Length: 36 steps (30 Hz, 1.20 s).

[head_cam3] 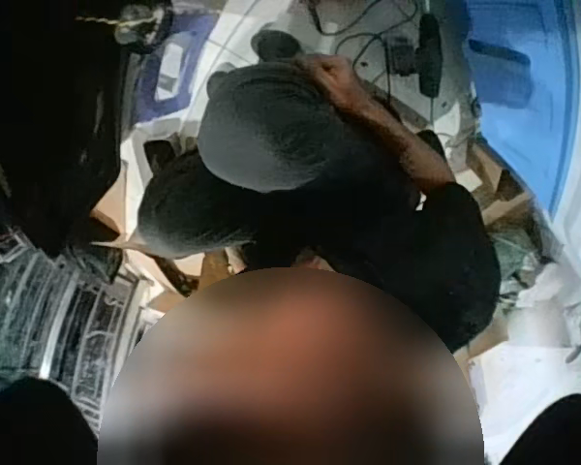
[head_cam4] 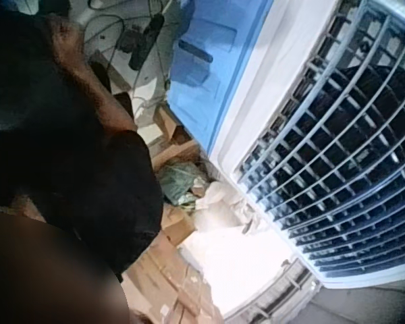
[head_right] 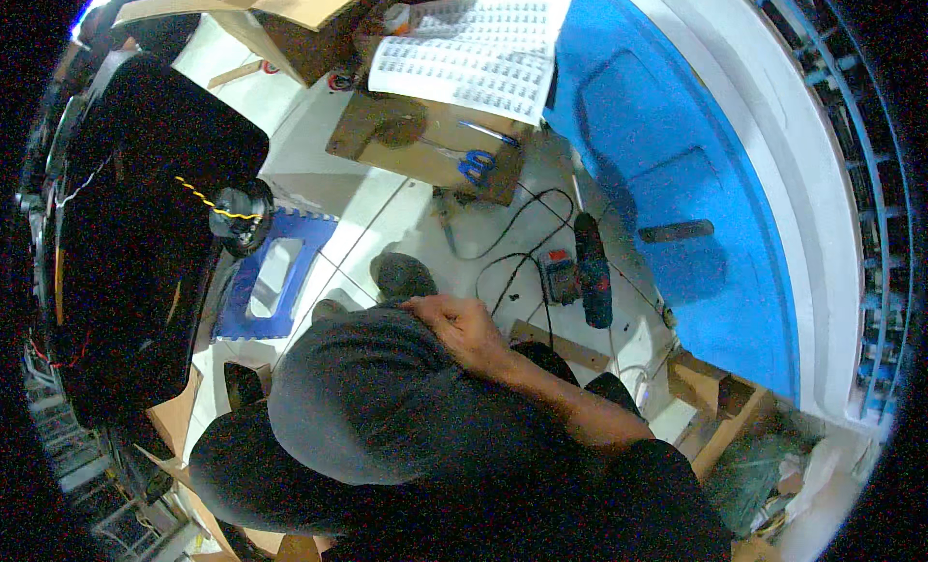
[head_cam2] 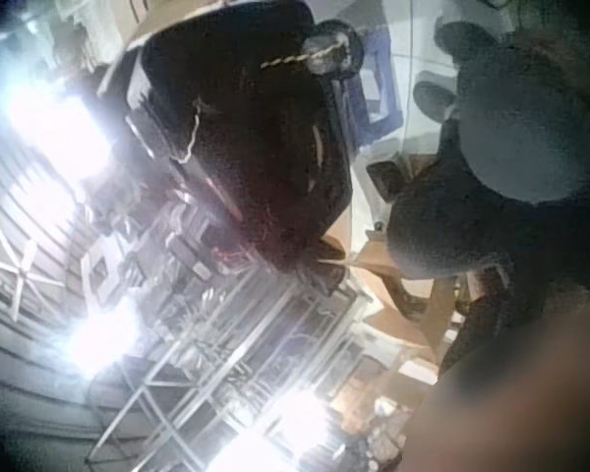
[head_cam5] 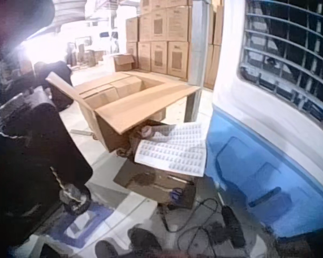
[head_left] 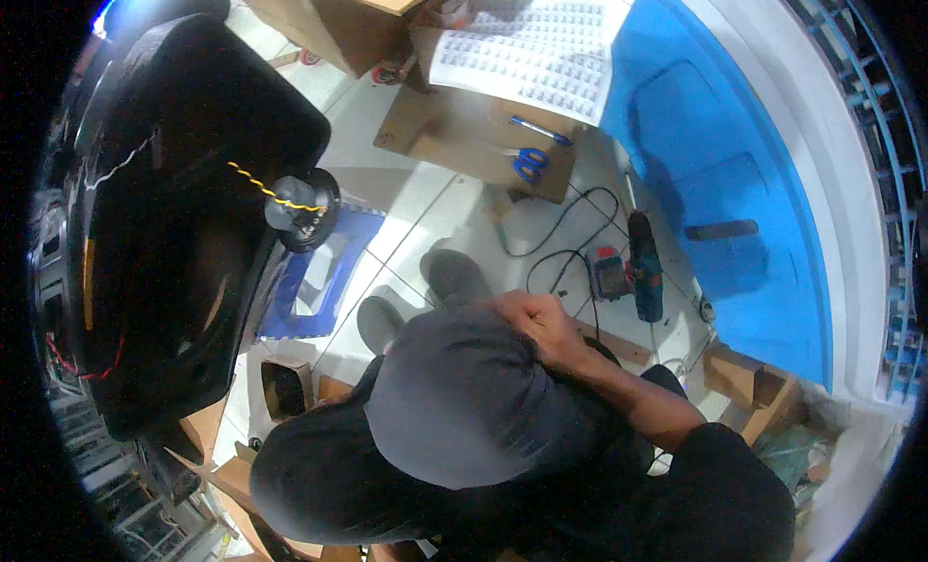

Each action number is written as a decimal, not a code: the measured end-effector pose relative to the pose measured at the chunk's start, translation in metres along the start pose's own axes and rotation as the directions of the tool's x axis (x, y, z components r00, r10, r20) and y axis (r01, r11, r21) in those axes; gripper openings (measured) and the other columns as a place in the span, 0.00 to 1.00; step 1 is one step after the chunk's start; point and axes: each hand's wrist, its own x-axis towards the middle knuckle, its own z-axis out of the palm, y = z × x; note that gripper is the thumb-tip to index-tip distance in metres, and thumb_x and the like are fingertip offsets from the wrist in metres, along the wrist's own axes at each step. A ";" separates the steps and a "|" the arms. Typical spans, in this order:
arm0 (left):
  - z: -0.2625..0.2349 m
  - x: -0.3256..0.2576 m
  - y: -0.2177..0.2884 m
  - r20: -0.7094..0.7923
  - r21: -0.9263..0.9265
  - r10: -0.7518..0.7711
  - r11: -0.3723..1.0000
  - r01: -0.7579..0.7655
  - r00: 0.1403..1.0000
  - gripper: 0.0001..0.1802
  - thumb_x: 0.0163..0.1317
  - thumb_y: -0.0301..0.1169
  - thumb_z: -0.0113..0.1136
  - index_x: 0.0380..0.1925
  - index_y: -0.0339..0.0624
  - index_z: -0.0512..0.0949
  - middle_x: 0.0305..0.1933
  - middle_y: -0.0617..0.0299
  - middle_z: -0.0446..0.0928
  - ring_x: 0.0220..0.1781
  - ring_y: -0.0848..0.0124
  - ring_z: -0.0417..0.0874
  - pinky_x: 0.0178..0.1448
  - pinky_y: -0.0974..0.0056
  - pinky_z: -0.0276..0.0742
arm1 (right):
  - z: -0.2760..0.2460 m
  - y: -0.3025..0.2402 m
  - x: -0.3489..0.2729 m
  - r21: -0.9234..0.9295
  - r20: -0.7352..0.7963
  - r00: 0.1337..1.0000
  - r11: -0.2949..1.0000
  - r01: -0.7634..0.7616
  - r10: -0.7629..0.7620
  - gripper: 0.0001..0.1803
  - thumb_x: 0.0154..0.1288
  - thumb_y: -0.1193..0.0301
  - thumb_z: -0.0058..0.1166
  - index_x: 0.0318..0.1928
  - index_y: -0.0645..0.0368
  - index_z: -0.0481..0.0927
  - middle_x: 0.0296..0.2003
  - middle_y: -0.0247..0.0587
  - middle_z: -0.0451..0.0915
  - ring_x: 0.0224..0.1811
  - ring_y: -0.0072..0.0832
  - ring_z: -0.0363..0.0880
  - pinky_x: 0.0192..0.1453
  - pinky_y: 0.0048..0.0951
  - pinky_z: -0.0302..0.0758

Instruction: The person strips and twists wires on a speaker driver, then uses a soldering iron to attach wires to the terminals. The person repeats the process on a second speaker driver, soldering both red and white wires to the connection points.

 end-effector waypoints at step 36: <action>-0.007 -0.067 -0.062 -0.302 0.584 0.441 0.787 -0.201 0.845 0.18 0.73 0.34 0.51 0.56 0.35 0.77 0.58 0.46 0.79 0.60 0.51 0.80 0.65 0.54 0.73 | -0.158 0.171 0.185 -0.829 0.517 0.856 -0.266 0.492 -0.028 0.22 0.68 0.61 0.51 0.61 0.51 0.75 0.34 0.46 0.84 0.38 0.45 0.84 0.37 0.45 0.79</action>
